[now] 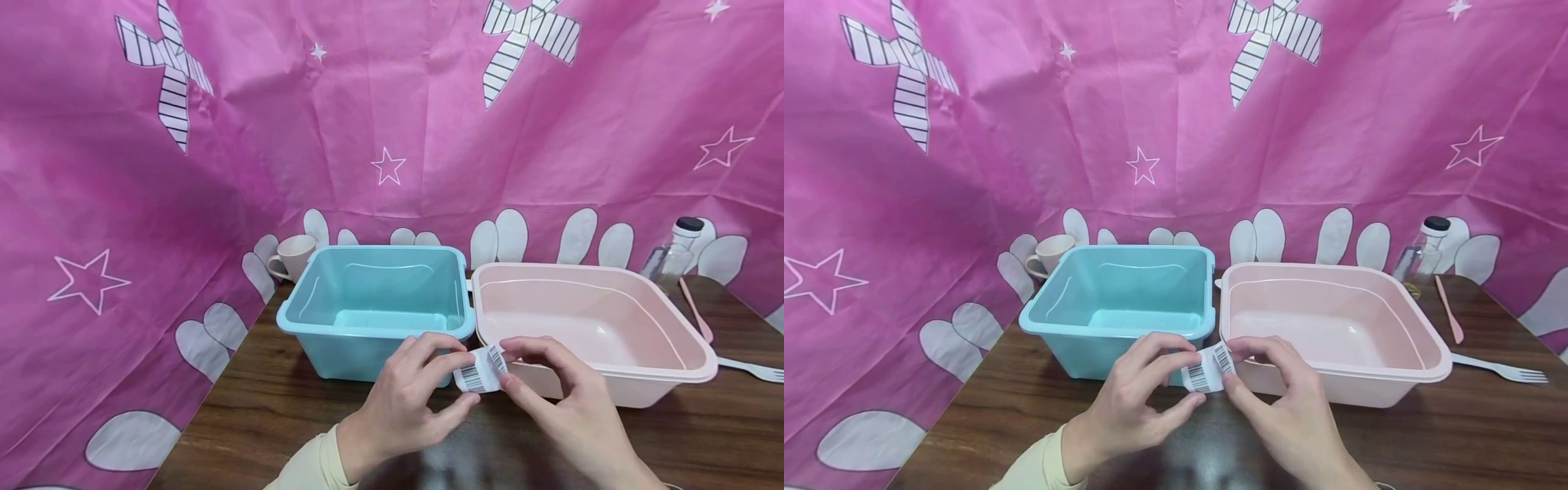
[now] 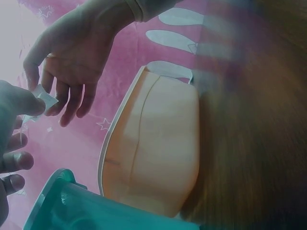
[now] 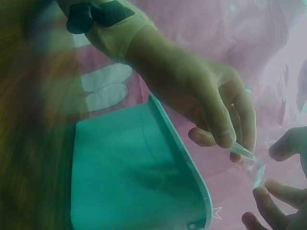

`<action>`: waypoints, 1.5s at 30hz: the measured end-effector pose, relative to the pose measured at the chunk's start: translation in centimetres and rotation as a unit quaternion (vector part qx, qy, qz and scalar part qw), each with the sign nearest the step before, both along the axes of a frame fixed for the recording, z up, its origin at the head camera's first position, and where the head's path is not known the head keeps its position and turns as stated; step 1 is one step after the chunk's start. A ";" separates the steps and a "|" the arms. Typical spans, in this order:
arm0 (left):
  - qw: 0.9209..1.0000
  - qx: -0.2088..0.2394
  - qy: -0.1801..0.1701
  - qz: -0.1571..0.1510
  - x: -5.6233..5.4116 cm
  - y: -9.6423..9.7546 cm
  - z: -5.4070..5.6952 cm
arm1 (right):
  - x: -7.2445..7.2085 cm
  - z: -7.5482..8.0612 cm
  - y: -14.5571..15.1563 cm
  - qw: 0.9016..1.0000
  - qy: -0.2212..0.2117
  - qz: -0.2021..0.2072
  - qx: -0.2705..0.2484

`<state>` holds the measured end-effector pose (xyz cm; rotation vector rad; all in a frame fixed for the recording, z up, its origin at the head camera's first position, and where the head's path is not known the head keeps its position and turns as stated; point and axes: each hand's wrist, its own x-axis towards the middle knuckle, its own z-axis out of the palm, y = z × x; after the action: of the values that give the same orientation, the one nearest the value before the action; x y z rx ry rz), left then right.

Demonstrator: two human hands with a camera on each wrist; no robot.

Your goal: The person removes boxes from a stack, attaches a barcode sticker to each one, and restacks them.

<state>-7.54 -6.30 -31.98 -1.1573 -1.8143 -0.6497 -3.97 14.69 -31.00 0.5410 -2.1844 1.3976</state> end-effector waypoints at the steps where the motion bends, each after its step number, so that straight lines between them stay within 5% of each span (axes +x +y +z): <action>1: 1.000 -0.001 0.001 0.001 0.0 0.0 0.0 | 0.0 0.0 0.0 1.000 0.004 -0.001 -0.001; 19: 1.000 -0.018 0.009 0.016 0.0 -0.1 -0.1 | -0.2 -0.1 -0.3 0.999 0.051 0.005 -0.013; 29: 1.000 -0.023 0.015 0.015 0.0 0.0 -0.1 | -0.2 -0.3 -0.2 0.999 0.039 0.021 -0.002; 45: 0.999 -0.033 0.015 0.019 0.2 0.3 -0.3 | -0.2 -0.4 -0.3 0.998 0.057 -0.008 0.025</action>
<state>-7.37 -6.03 -32.24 -1.1672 -1.8400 -0.5517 -4.22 14.40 -31.44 0.6050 -2.1340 1.2747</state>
